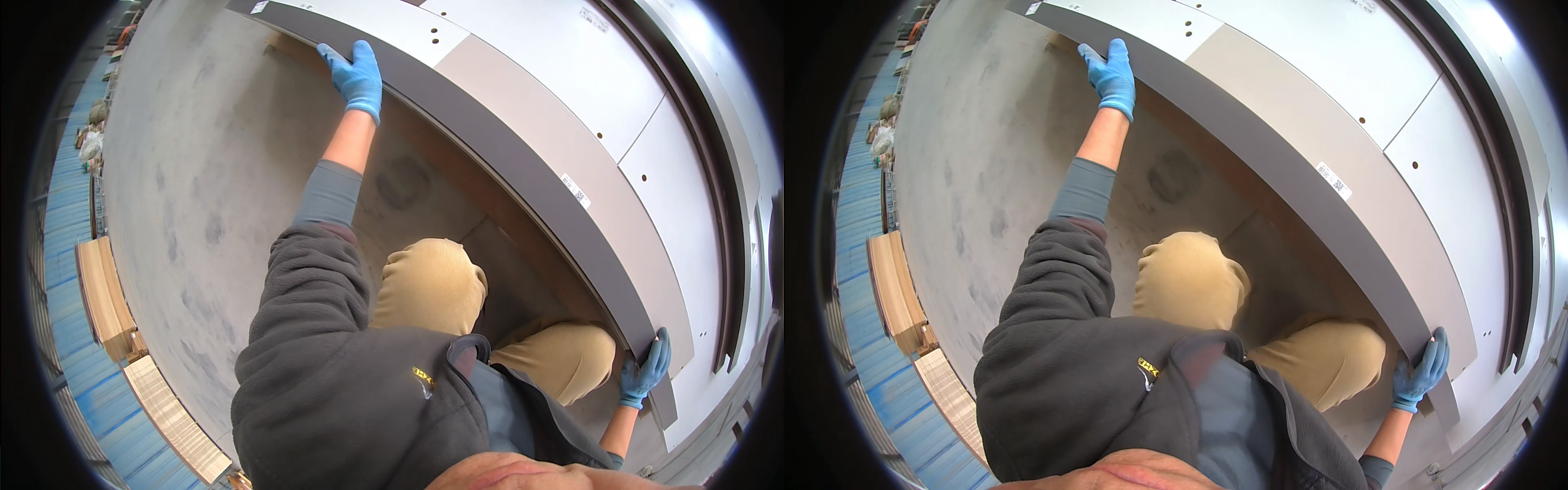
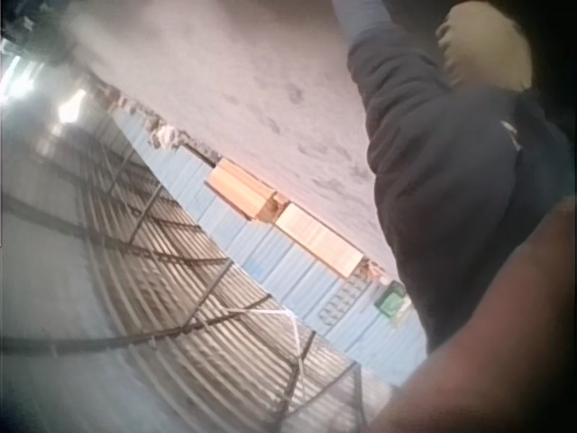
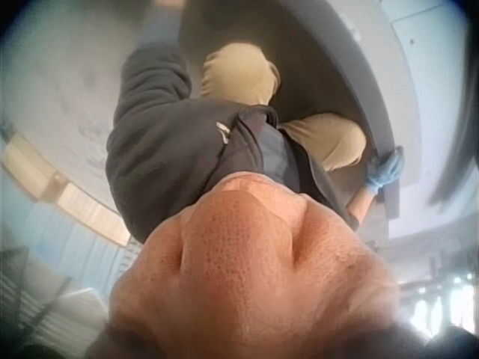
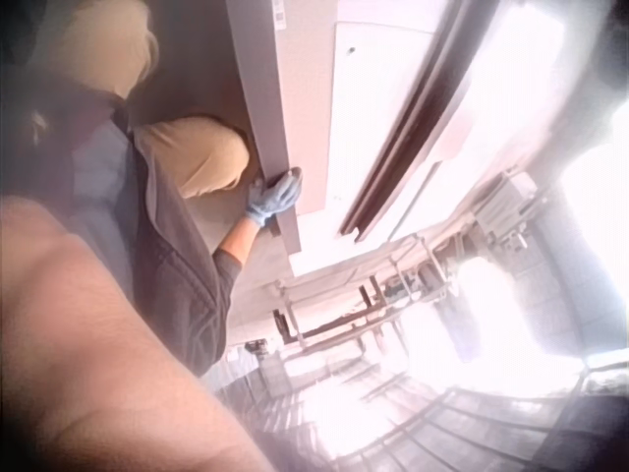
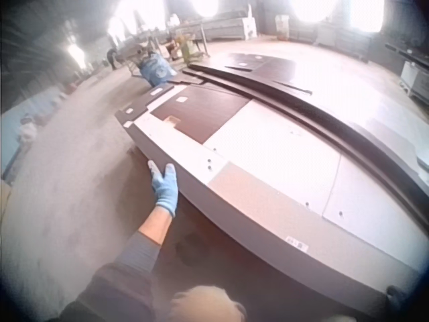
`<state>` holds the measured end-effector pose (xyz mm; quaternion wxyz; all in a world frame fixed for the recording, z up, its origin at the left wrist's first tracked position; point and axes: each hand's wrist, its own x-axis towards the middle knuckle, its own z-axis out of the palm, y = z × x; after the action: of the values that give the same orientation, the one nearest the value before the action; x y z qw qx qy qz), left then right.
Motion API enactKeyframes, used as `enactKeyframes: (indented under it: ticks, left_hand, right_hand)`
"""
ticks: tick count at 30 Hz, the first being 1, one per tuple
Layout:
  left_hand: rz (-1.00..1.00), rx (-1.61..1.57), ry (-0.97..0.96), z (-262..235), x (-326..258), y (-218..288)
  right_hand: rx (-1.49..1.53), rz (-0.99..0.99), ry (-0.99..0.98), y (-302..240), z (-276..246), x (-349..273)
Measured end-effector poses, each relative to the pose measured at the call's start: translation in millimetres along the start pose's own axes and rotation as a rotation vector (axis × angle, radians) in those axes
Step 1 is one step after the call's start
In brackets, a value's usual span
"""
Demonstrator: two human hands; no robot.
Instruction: The person wipes a large gray panel with a cloth, then moves to a worktable and handles white and brown cabinet components. They pick up small white panels, place them on the table, and later carry and position long curved brown trim pieces onto a larger white cabinet shell. The person aligns and fits the trim along the curved edge of the cabinet.
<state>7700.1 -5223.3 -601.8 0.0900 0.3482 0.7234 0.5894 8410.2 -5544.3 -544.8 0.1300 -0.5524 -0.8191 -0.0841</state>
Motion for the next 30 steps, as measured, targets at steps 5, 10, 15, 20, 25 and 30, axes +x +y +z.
enactKeyframes:
  ticks: [5, 10, 15, 20, 25, 30]
  left_hand:
    - [0.005, 0.009, 0.004, 0, 0, 0]
    - [0.001, -0.031, 0.004, 2, 2, -4]
    - [0.019, -0.005, -0.01, 1, 4, -11]
    - [0.464, 0.486, 0.023, -12, -6, 6]
    - [1.059, 0.559, -0.581, -40, -102, 52]
    - [1.559, 0.036, -1.128, -63, -133, 87]
  right_hand:
    - [0.0, 0.028, -0.048, -11, -9, 12]
    - [0.033, -0.044, -0.073, -33, -9, 42]
    - [0.067, -0.062, -0.115, -45, 2, 65]
    - [0.059, -0.058, -0.106, -45, 4, 63]
    - [0.044, -0.061, -0.095, -45, 6, 61]
    - [0.035, -0.062, -0.087, -45, 7, 62]
